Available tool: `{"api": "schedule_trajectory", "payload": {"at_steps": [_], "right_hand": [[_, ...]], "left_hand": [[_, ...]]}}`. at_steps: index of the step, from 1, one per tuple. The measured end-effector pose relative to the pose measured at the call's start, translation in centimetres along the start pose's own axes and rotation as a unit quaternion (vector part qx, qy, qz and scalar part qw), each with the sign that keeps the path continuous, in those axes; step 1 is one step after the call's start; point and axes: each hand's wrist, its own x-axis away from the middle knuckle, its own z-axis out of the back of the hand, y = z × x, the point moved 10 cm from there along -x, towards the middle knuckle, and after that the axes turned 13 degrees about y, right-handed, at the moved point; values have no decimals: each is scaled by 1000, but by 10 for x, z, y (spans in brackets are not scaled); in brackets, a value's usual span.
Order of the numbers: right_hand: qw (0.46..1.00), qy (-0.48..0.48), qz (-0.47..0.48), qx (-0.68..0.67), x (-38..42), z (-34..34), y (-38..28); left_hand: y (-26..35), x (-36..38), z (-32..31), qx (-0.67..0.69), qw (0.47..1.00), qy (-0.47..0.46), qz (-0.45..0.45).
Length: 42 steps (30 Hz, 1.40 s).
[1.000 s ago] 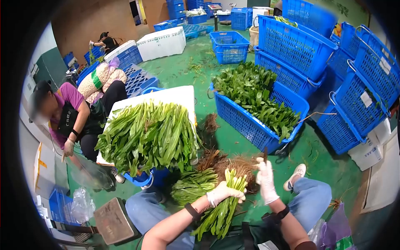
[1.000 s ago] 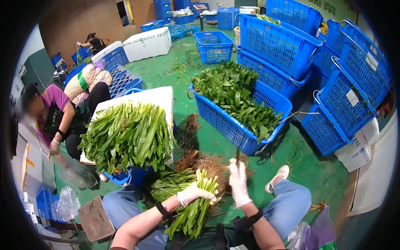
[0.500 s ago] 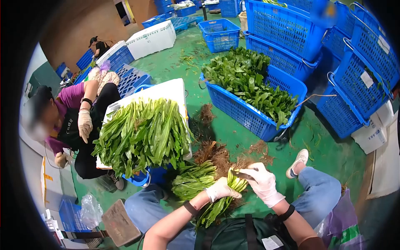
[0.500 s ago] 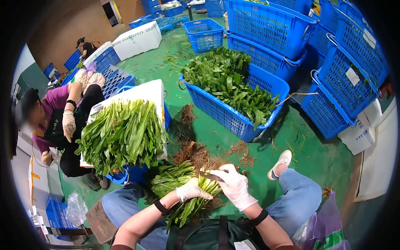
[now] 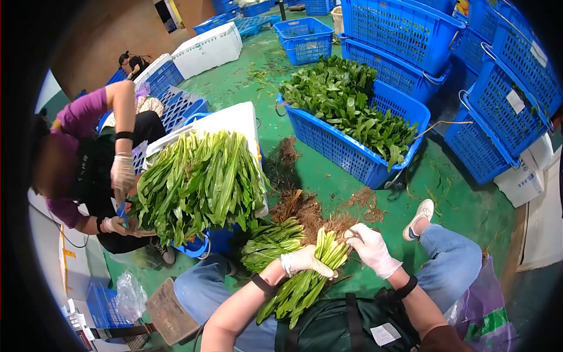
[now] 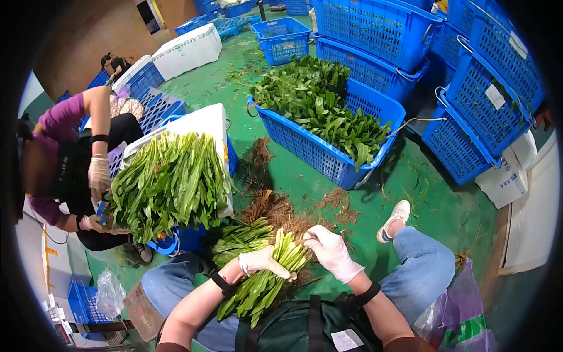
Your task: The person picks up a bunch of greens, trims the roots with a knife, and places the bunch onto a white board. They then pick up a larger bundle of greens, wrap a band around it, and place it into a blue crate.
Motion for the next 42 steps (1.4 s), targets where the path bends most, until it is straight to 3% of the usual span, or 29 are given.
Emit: {"api": "schedule_trajectory", "payload": {"at_steps": [5,7,10,12,13,14,16,18,20,21,23,24,26,27,29,32,34,38,40,42], "right_hand": [[993,32,-89,-70,5,-2,24],[960,56,-198,-188,11,-7,46],[947,40,-257,-189,17,-3,41],[962,140,-157,-172,4,16,28],[981,165,-97,-35,2,31,7],[981,164,-97,-36,3,31,13],[986,164,5,11,7,32,2],[997,68,-40,27,20,16,8],[995,46,15,91,28,8,1],[995,47,12,90,29,4,0],[979,86,-181,-25,34,2,29],[979,87,-182,-25,33,-2,33],[962,89,-194,-170,29,-15,42],[961,53,-232,-138,31,-20,42],[955,76,-239,-158,28,-18,42],[924,119,-304,-200,27,-6,53],[904,92,-362,-207,30,-8,61],[914,108,-336,-201,32,-14,59],[932,112,-281,-200,27,-14,51],[930,89,-291,-207,29,-17,42]], "left_hand": [[12,1,-9,29,999,-9,-39],[13,0,-8,25,998,-4,-53],[6,-4,-4,22,999,12,-39],[2,-5,9,-50,995,74,-32],[6,-1,9,56,994,93,-21],[5,-1,12,56,994,95,-21],[1,-1,24,132,984,122,4],[2,0,26,159,980,117,13],[4,3,24,214,970,108,33],[7,3,23,223,969,107,22],[14,7,17,220,969,110,5],[20,7,15,219,969,114,-16],[16,2,5,203,976,72,-21],[10,0,2,202,977,62,-5],[6,-3,0,200,978,50,13],[10,-5,13,202,975,78,-39],[11,-5,29,66,984,156,-60],[12,-3,5,165,982,62,-61],[12,-2,11,146,983,90,-63],[11,-1,22,107,981,145,-67]]}}
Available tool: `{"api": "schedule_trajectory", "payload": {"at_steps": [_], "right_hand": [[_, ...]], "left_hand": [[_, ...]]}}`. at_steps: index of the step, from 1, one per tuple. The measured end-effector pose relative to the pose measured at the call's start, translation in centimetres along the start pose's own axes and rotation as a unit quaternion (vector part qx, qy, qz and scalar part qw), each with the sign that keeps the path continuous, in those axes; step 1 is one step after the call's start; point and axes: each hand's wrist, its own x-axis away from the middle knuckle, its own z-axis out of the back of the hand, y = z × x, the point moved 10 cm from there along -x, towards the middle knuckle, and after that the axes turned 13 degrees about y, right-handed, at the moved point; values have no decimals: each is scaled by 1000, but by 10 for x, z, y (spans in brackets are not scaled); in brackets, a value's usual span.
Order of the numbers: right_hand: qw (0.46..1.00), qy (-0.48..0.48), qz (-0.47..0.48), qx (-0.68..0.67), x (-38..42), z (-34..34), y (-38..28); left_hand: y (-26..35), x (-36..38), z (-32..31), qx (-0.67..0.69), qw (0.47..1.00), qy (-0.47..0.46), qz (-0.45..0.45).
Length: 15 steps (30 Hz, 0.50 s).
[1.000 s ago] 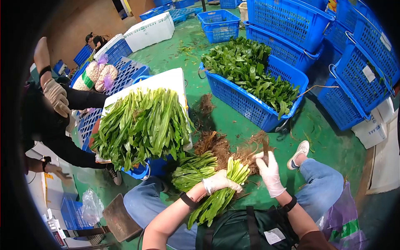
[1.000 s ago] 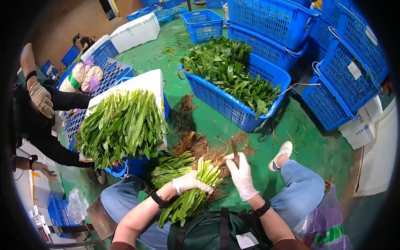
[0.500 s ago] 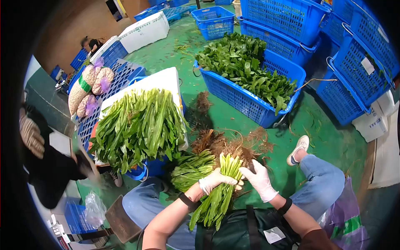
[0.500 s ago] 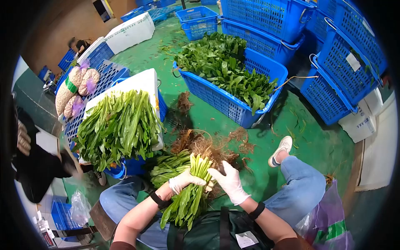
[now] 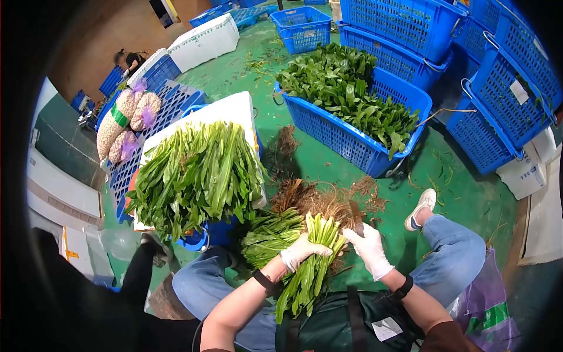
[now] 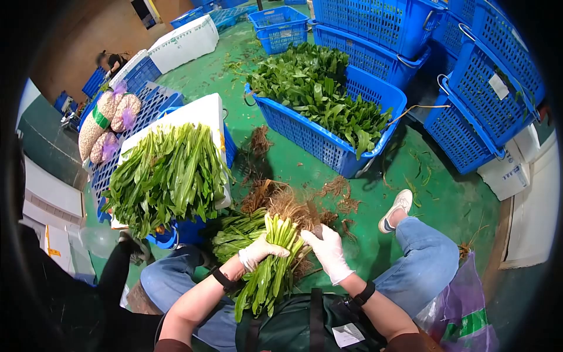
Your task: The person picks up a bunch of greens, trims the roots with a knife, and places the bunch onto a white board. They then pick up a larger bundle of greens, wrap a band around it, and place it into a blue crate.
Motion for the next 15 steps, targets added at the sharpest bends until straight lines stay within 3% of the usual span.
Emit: {"api": "schedule_trajectory", "payload": {"at_steps": [2,4,15], "right_hand": [[1000,-21,-18,1,3,-3,0],[987,-65,-143,-36,9,-9,23],[988,-56,-115,-82,8,-11,12]], "left_hand": [[1,-3,5,17,1000,11,-21],[3,4,-12,9,998,-68,16],[-8,4,-20,14,993,-109,44]]}}
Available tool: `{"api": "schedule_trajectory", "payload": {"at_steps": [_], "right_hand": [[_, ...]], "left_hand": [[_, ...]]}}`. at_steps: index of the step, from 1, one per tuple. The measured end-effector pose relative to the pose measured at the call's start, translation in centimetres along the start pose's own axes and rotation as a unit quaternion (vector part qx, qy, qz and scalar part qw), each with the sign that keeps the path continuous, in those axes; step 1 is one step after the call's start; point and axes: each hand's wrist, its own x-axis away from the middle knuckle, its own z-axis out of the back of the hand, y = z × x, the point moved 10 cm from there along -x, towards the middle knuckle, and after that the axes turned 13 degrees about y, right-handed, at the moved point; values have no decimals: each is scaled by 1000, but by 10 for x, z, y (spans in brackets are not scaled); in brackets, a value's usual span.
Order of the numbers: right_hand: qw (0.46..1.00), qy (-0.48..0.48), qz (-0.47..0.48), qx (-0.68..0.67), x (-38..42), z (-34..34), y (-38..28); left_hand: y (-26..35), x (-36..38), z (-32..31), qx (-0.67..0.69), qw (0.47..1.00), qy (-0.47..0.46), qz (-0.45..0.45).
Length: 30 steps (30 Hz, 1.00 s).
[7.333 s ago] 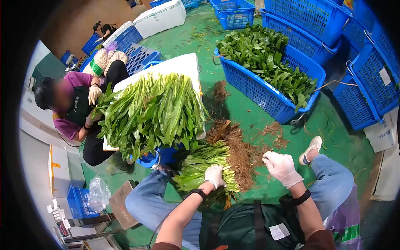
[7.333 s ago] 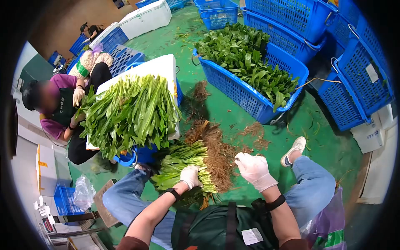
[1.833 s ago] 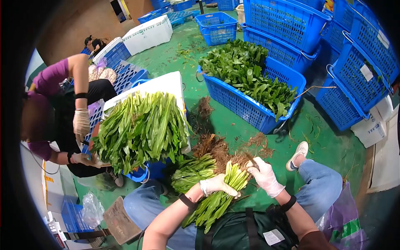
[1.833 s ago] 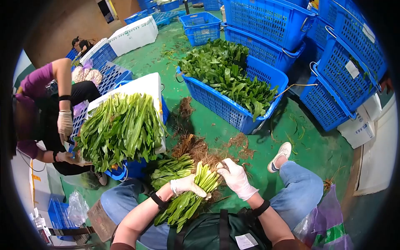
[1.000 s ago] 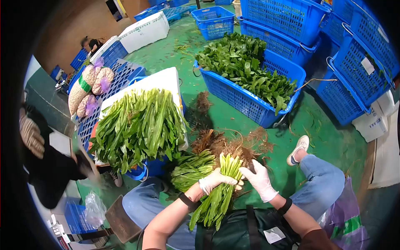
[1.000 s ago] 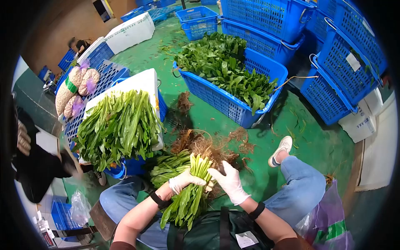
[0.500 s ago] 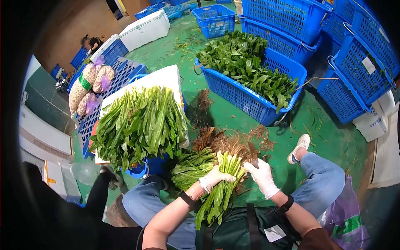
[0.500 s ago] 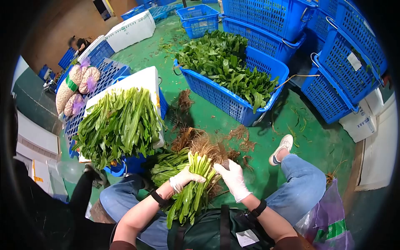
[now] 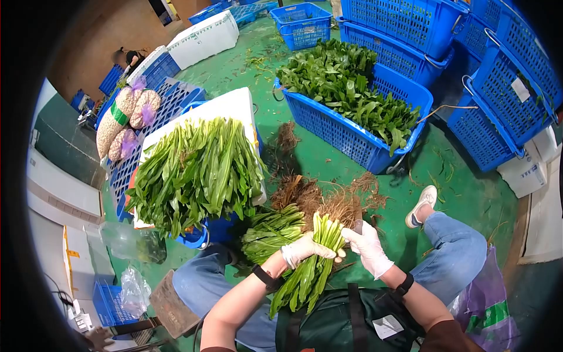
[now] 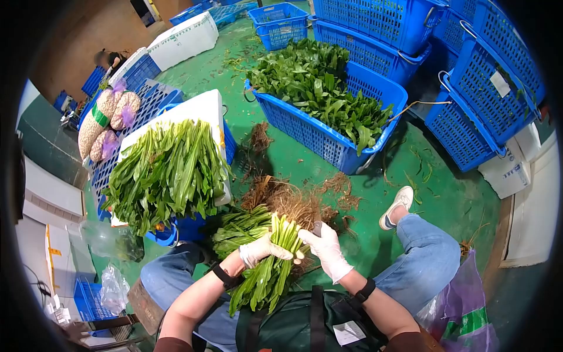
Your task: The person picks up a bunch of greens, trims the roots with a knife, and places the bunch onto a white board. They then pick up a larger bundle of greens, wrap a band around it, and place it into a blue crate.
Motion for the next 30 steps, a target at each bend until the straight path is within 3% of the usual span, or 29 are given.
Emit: {"api": "schedule_trajectory", "payload": {"at_steps": [3,6,7,9,10,11,12,16,19,26,29,30], "right_hand": [[998,-6,19,51,-5,3,3],[948,114,231,187,2,24,-39],[896,147,305,286,6,31,-47],[836,98,394,370,18,21,-55],[836,96,394,371,19,21,-52],[794,81,428,425,24,11,-49],[749,67,458,475,29,2,-45],[695,74,485,525,34,-8,-45],[690,76,487,530,30,-5,-44],[695,72,476,534,28,-2,-42],[718,72,471,507,21,3,-34],[753,78,450,474,13,12,-27]], "left_hand": [[-11,-4,5,34,997,63,30],[-13,-10,22,17,990,141,12],[-11,-10,29,8,984,178,4],[-14,-11,38,-5,978,207,5],[-12,-13,47,-90,968,232,-29],[-9,-15,54,-175,949,255,-62],[-8,-16,56,-230,935,262,-70],[-7,-15,54,-383,881,271,-60],[5,-10,44,-433,853,285,-67],[16,-5,39,-405,855,311,-91],[24,-3,30,-401,861,300,-90],[20,-5,30,-402,861,298,-90]]}}
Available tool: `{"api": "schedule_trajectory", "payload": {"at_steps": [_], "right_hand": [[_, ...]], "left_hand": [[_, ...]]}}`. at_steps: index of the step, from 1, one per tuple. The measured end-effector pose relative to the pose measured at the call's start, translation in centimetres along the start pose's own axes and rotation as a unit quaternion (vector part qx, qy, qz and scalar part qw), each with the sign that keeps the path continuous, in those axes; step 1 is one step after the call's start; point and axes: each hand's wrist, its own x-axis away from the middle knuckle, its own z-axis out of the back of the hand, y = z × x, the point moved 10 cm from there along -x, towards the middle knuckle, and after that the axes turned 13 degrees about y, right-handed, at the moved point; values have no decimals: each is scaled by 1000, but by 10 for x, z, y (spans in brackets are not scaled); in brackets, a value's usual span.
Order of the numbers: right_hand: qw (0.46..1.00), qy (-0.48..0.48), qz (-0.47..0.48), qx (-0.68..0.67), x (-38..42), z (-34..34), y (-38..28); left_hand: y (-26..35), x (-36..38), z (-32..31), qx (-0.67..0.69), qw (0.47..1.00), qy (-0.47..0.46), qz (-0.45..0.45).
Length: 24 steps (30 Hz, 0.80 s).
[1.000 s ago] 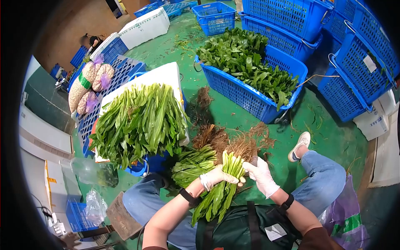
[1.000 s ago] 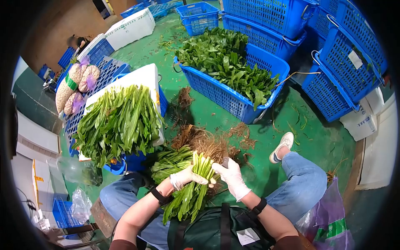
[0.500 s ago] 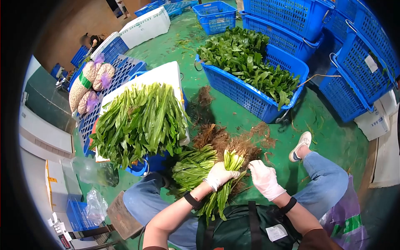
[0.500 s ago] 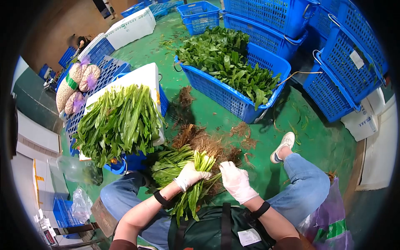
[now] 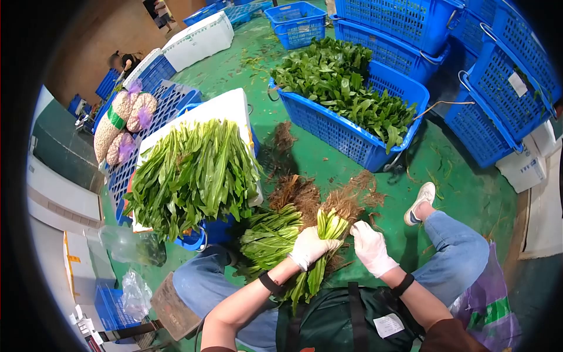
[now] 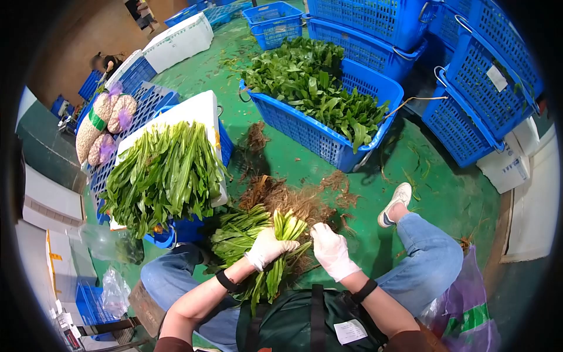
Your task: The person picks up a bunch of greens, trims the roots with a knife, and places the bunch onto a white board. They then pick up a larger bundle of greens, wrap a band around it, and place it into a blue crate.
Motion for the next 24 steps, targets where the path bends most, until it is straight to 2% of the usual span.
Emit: {"api": "schedule_trajectory", "payload": {"at_steps": [1,2,3,5,6,7,9,10,12,15,17,19,20,21,23,24], "right_hand": [[999,9,-37,-37,6,-6,16],[992,-117,0,52,35,-46,45],[961,-236,39,142,75,-80,88],[904,-362,-71,214,130,-103,165],[922,-291,-168,192,99,-80,149],[922,-294,-159,196,74,-67,127],[985,-76,-154,14,14,-17,76],[985,-79,-151,15,3,-8,57],[988,46,-92,-117,-19,30,9],[990,62,-5,-125,-25,37,-28],[990,59,4,-126,-22,30,-30],[956,82,-156,-235,-24,30,-18],[934,49,-231,-267,-26,28,-16],[934,49,-234,-266,-23,20,-9],[883,26,-276,-379,-15,-10,9],[866,-15,-327,-378,-13,-10,9]], "left_hand": [[-6,1,-8,122,992,-17,41],[-5,0,-13,242,967,-33,74],[9,1,-2,310,948,-17,71],[37,1,21,362,930,-37,46],[42,1,25,413,907,-64,46],[47,4,29,432,895,-98,53],[25,1,20,446,885,-108,81],[29,4,19,450,882,-116,77],[32,10,10,441,882,-148,72],[23,14,-6,446,872,-181,85],[18,18,-12,459,861,-193,103],[13,24,-18,471,845,-204,155],[6,23,-26,459,845,-225,159],[6,23,-28,458,844,-227,162],[20,26,-31,455,843,-260,119],[24,29,-33,480,821,-280,127]]}}
